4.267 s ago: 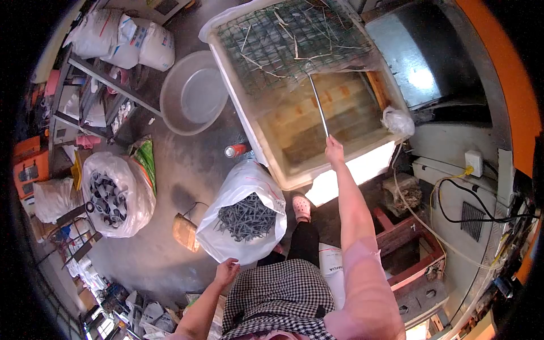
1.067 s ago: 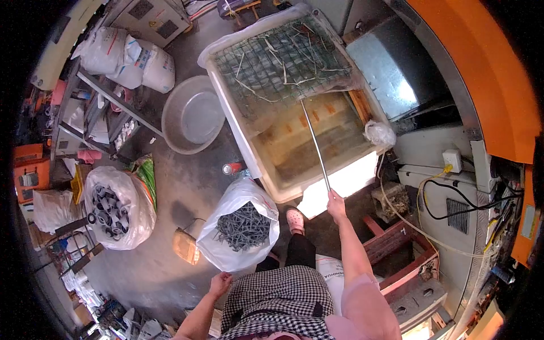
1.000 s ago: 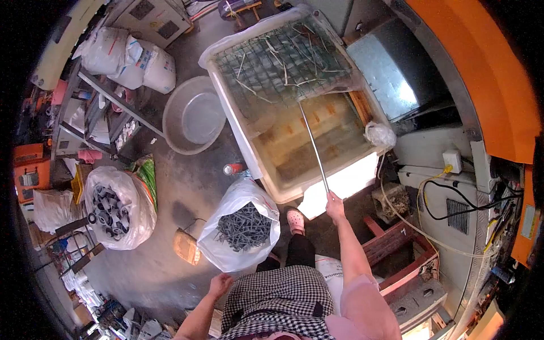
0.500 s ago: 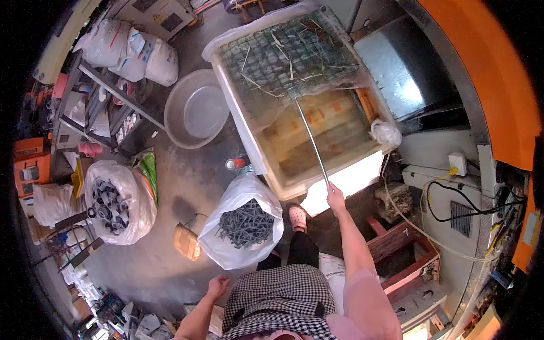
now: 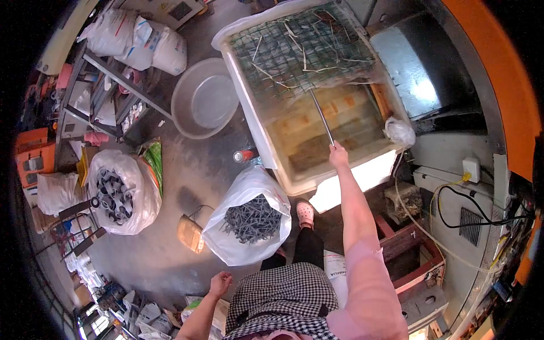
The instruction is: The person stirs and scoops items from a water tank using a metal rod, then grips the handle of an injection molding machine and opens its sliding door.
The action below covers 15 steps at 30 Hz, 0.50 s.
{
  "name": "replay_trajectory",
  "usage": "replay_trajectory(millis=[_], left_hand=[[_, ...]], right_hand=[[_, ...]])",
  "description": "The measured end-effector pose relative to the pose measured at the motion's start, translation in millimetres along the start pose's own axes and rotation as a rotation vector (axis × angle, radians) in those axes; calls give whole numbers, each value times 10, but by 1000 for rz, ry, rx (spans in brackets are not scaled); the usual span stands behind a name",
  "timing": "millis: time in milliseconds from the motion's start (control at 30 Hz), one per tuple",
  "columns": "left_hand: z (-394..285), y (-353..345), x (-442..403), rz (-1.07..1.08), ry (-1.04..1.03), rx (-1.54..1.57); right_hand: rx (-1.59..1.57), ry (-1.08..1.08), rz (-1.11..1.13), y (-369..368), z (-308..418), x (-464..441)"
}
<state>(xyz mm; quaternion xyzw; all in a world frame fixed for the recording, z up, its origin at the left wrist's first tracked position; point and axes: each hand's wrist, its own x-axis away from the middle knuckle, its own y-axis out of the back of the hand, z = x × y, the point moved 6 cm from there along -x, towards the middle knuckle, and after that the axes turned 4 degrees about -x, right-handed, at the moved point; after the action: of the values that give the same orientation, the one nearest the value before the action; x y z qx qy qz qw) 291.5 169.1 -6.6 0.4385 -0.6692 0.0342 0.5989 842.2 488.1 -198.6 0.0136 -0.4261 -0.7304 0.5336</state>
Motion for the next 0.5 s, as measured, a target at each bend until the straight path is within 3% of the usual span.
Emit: replay_trajectory(millis=[67, 233, 300, 500], left_hand=[[-24, -7, 18, 19, 37, 33], [-76, 6, 39, 2, 35, 50], [-135, 6, 74, -1, 25, 52], [-544, 164, 121, -27, -60, -152]], right_hand=[[49, -22, -48, 104, 2, 99], [100, -154, 117, 128, -350, 741], [-103, -56, 17, 169, -408, 896], [-177, 30, 0, 88, -184, 526]])
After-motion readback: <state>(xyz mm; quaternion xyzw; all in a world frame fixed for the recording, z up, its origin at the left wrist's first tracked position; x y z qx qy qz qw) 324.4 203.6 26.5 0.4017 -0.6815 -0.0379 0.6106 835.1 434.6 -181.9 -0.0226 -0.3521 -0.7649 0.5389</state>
